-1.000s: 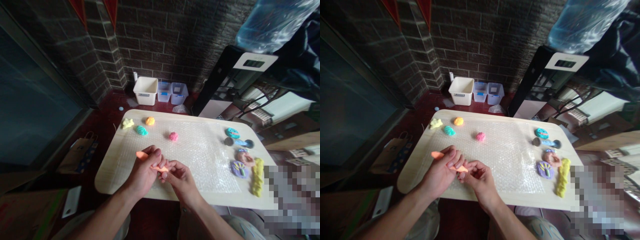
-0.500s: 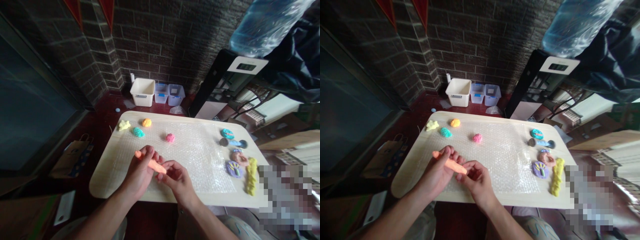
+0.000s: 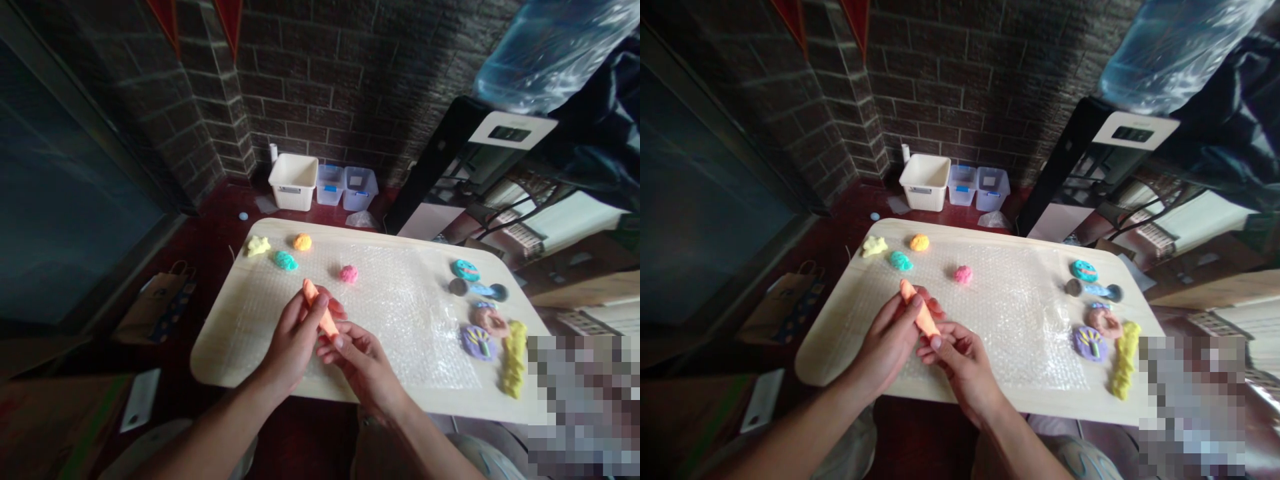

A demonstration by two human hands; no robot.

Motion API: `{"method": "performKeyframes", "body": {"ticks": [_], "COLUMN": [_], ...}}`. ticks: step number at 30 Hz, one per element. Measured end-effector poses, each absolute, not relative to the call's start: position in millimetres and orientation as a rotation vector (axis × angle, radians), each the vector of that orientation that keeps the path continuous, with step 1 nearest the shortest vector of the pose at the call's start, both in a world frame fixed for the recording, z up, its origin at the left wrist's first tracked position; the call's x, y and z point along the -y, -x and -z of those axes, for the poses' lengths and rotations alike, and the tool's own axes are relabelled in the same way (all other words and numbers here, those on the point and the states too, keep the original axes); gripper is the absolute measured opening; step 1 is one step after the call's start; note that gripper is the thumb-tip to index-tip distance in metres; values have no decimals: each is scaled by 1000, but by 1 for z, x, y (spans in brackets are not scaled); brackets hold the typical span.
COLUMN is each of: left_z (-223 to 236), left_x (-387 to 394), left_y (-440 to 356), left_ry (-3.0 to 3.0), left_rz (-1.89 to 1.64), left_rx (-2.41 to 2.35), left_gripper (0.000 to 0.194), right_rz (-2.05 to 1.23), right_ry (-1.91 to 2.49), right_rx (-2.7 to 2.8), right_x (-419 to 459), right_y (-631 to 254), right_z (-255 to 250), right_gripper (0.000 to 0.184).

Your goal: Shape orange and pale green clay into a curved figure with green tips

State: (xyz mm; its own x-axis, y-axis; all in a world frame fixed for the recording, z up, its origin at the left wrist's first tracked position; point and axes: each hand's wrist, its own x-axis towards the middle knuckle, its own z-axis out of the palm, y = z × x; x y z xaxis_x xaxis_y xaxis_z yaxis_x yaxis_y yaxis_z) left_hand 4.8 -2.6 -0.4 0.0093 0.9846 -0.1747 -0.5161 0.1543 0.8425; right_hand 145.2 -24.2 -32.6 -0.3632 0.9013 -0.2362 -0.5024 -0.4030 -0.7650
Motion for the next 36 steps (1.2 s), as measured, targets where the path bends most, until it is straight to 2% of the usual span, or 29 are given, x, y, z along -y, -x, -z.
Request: {"method": "performKeyframes", "body": {"ticks": [5, 11, 15, 19, 23, 25, 29, 33, 36], "left_z": [-10, -16, -12, -5, -2, -2, -6, -7, -4], "left_x": [7, 7, 2, -1, -3, -5, -12, -14, -8], "left_y": [-2, -1, -1, 2, 5, 8, 25, 43, 44], "left_ry": [-666, -659, -592, -663, -641, -647, -1029, -1679, -1950], "left_rz": [-1216, -1231, -1411, -1381, -1314, -1302, -1162, -1016, -921], "left_rx": [-738, -713, -766, -896, -899, -927, -1078, -1241, -1125], "left_gripper": [27, 32, 22, 18, 24, 29, 33, 23, 39], "right_rz": [-1852, -1816, -1631, -1420, -1347, -1319, -1201, -997, -925], "right_ry": [877, 889, 995, 1075, 1085, 1104, 1132, 1076, 1035], "right_rx": [907, 963, 988, 1076, 1097, 1112, 1262, 1641, 1805], "right_x": [24, 27, 23, 16, 13, 13, 8, 6, 8], "right_y": [-143, -142, -149, -162, -172, -176, -187, -198, -199], "right_z": [36, 42, 38, 30, 25, 25, 22, 13, 9], "right_gripper": [27, 25, 22, 19, 31, 29, 18, 12, 16]}}
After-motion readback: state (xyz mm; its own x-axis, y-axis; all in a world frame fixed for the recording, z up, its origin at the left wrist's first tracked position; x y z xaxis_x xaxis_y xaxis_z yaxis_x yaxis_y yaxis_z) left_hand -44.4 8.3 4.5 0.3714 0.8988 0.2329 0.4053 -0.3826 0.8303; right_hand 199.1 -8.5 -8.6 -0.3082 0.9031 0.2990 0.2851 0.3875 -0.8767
